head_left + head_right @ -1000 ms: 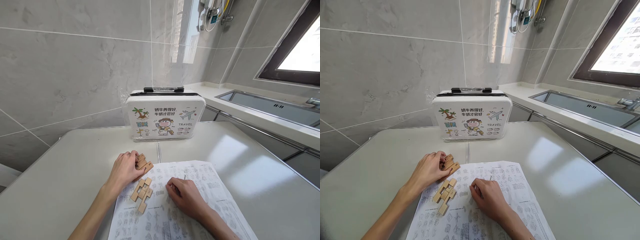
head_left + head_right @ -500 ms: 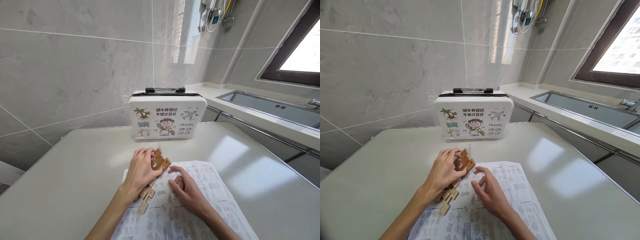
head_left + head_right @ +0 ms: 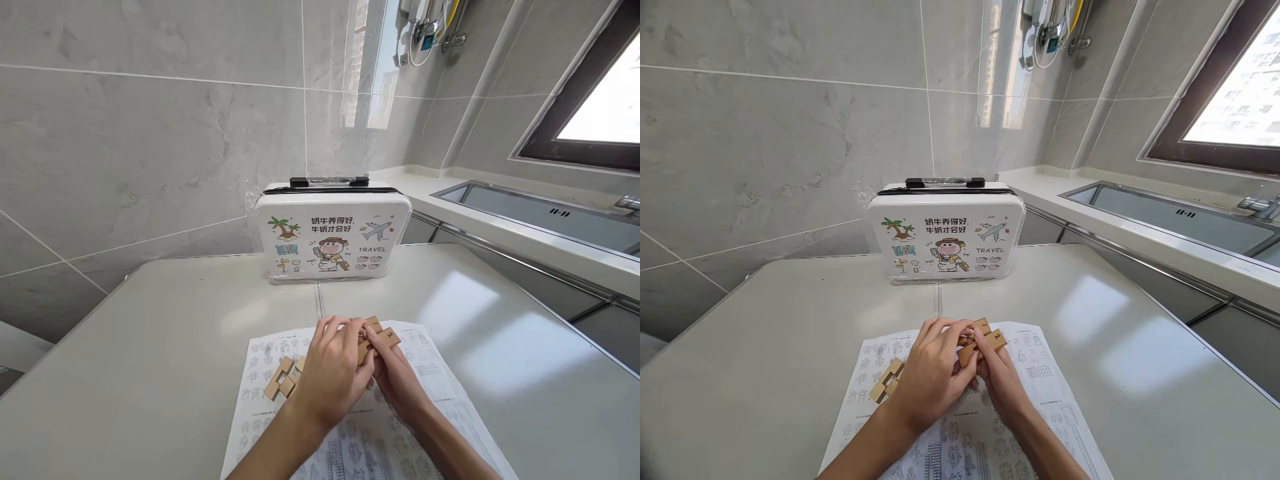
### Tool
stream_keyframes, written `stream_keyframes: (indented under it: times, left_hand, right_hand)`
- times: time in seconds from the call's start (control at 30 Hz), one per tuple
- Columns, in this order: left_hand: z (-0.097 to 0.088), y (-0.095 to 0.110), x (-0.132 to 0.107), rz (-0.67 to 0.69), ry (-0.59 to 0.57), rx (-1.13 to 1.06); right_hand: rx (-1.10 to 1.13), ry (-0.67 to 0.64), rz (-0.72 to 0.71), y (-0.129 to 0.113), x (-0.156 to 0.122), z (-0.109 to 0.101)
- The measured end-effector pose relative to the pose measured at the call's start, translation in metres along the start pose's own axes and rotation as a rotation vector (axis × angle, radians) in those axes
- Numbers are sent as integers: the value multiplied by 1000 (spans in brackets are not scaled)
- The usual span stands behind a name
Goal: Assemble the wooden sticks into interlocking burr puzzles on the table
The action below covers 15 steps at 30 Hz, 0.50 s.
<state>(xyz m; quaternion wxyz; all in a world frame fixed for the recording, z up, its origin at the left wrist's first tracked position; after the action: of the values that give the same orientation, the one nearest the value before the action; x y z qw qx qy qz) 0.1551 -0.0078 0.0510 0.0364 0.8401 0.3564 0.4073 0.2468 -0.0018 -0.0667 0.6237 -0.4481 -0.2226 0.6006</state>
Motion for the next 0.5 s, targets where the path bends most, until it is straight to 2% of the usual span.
stream_keyframes:
  times: [0.07, 0.17, 0.3, 0.37, 0.5]
  left_hand:
    - [1, 7, -5, 15, -2, -50]
    - [-1, 5, -14, -4, 22, -106]
    - [-6, -20, -28, -81, 25, 21]
    - [-8, -32, -36, -108, -10, 66]
    - [-9, -41, -53, -133, -107, 129]
  right_hand:
    - [36, 56, -14, -6, 2, -6]
    - [53, 52, -5, -7, 6, -9]
    - [33, 84, -8, -5, 11, -15]
    - [22, 94, -19, -6, 12, -15]
    - [-10, 85, -31, -9, 9, -12]
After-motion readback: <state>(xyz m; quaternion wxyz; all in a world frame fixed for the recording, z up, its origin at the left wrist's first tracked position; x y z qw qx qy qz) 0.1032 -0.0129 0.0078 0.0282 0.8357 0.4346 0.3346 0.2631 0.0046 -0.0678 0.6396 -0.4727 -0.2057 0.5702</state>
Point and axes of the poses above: each hand's wrist, its own x-axis towards the middle knuckle, its own z-axis out of the palm, y = z × x, the point moved 9 cm from there along x, towards the middle knuckle, and after that the axes turned 10 degrees about y, right-handed, at the moved point
